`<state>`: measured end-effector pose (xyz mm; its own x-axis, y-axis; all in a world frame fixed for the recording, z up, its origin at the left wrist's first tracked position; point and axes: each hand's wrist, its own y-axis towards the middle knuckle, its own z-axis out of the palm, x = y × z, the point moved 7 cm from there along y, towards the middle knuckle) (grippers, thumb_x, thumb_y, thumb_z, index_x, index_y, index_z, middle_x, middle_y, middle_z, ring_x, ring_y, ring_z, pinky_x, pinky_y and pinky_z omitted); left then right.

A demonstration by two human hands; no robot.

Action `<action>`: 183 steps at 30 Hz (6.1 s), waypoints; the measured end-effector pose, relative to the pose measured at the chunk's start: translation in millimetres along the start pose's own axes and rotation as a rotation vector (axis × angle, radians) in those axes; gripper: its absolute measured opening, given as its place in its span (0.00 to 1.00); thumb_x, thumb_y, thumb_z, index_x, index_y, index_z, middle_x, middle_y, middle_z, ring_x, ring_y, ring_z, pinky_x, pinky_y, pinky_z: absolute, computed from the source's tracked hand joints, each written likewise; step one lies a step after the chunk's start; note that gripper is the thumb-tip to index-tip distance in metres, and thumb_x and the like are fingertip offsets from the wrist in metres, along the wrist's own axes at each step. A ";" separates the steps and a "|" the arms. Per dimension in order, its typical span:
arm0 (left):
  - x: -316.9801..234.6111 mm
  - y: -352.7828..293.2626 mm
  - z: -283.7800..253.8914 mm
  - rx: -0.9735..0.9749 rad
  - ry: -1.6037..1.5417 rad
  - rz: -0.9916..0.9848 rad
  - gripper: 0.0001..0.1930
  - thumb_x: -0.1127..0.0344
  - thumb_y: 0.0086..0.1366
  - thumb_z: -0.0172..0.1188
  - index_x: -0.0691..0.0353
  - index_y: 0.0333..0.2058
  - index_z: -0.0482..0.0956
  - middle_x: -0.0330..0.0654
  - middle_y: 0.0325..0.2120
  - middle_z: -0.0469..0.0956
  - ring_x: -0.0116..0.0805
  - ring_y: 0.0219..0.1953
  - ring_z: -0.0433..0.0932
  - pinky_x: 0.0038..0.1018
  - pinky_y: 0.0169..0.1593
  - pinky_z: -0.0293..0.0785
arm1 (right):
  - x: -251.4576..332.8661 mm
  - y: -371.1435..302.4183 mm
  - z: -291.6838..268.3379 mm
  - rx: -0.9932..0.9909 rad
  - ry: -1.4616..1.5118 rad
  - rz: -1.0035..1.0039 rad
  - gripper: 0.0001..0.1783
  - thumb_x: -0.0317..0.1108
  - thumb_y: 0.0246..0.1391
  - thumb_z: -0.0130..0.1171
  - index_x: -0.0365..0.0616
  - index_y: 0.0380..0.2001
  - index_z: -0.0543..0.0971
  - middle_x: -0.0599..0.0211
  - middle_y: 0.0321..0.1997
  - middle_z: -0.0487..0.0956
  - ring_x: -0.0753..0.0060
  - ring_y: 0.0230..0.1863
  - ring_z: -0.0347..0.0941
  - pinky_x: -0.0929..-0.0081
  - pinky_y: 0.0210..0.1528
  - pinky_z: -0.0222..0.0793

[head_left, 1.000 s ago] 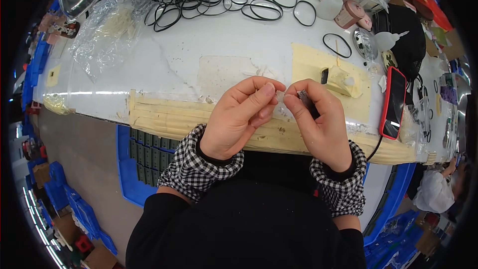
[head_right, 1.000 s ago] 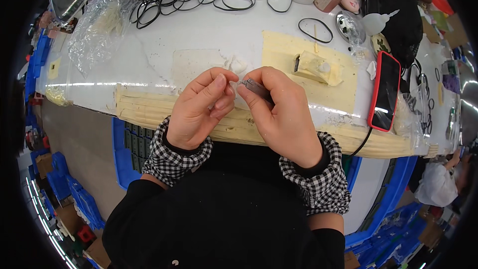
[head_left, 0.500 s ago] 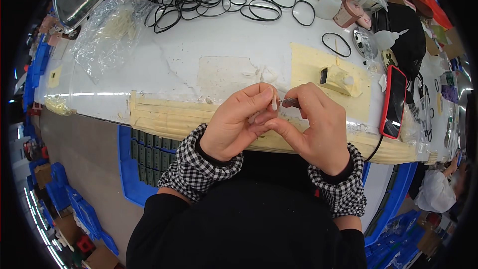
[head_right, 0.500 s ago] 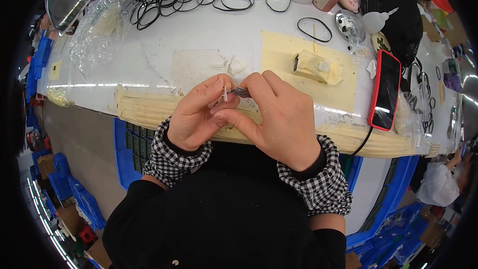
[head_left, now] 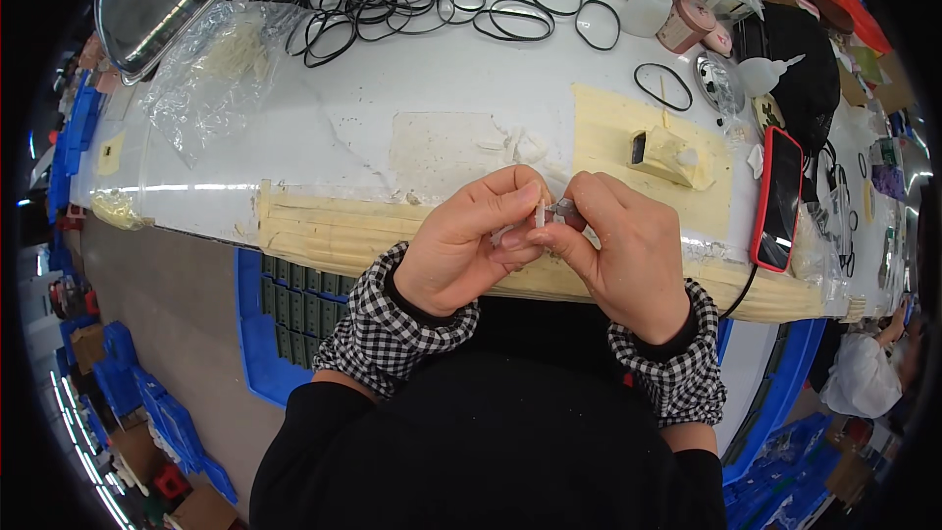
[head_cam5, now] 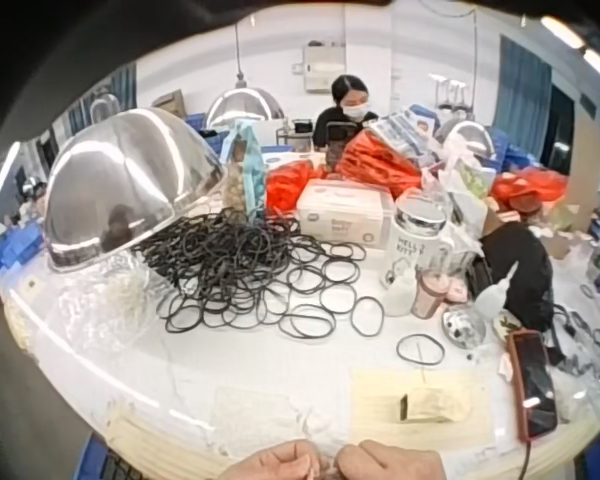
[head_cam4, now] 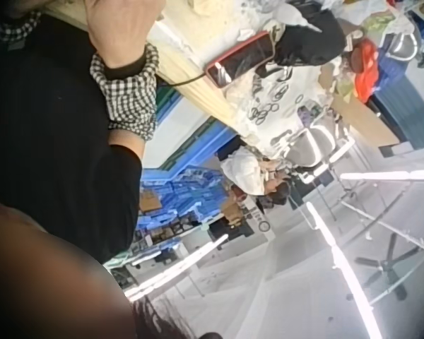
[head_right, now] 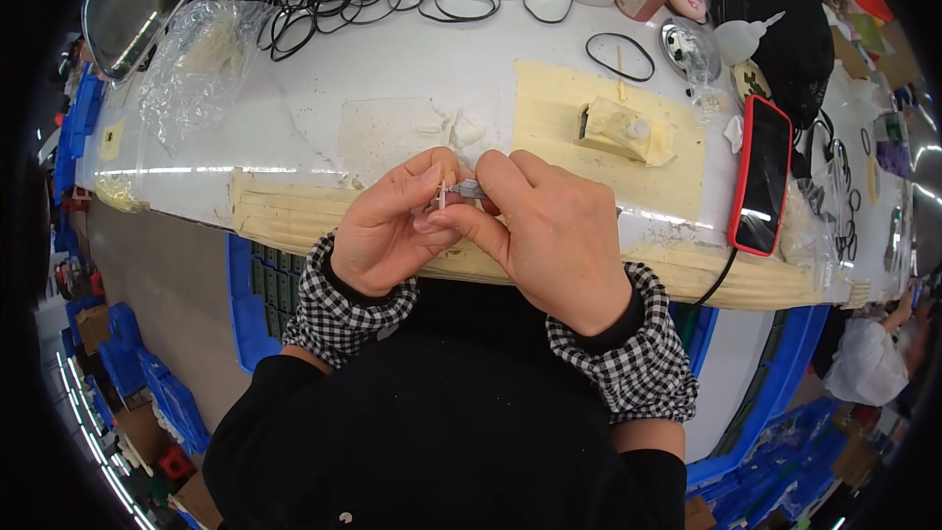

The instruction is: Manually assemble small electronic components and connectors at a factory workbench.

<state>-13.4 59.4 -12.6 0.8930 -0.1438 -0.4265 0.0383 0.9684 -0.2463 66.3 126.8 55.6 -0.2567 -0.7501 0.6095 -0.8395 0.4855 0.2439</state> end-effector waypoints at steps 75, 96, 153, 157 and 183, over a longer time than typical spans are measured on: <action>0.1 -3.0 2.5 -0.003 0.058 0.048 0.10 0.61 0.70 0.48 0.61 0.33 0.68 0.31 0.24 0.65 0.16 0.23 0.57 0.13 0.28 0.58 | 2.4 1.4 1.7 -0.048 -0.029 -0.025 0.18 0.50 0.48 0.60 0.47 0.24 0.71 0.69 0.17 0.69 0.64 0.19 0.70 0.71 0.19 0.62; -2.8 -4.5 2.7 -0.046 0.107 0.059 0.10 0.61 0.70 0.48 0.61 0.32 0.69 0.29 0.21 0.62 0.17 0.21 0.55 0.13 0.27 0.55 | 2.3 0.7 1.1 -0.054 -0.069 -0.030 0.17 0.51 0.48 0.59 0.49 0.24 0.72 0.71 0.16 0.68 0.66 0.18 0.69 0.71 0.18 0.61; 1.5 -0.2 1.0 0.012 0.076 0.011 0.13 0.59 0.70 0.46 0.64 0.39 0.67 0.33 0.26 0.67 0.14 0.22 0.60 0.13 0.31 0.62 | -1.1 -0.9 1.8 -0.078 -0.001 -0.004 0.20 0.50 0.46 0.63 0.45 0.24 0.71 0.70 0.20 0.73 0.67 0.21 0.72 0.73 0.20 0.65; 1.7 0.3 0.3 0.020 0.084 0.017 0.13 0.59 0.71 0.45 0.65 0.38 0.67 0.32 0.26 0.67 0.14 0.22 0.59 0.12 0.30 0.61 | -0.3 -1.0 2.2 -0.063 -0.008 0.011 0.19 0.50 0.47 0.62 0.46 0.25 0.71 0.70 0.19 0.72 0.67 0.20 0.72 0.73 0.19 0.64; 1.7 -0.7 5.0 0.047 0.016 0.041 0.11 0.61 0.71 0.46 0.62 0.35 0.68 0.31 0.25 0.65 0.16 0.23 0.55 0.14 0.29 0.57 | 0.9 -0.3 1.6 -0.101 0.015 0.007 0.18 0.49 0.47 0.62 0.45 0.23 0.72 0.69 0.17 0.69 0.66 0.17 0.69 0.72 0.18 0.62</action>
<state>-9.7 59.5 -8.8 0.8868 -0.1065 -0.4498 0.0228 0.9820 -0.1876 65.6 125.3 54.9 -0.2542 -0.7399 0.6228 -0.7850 0.5341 0.3140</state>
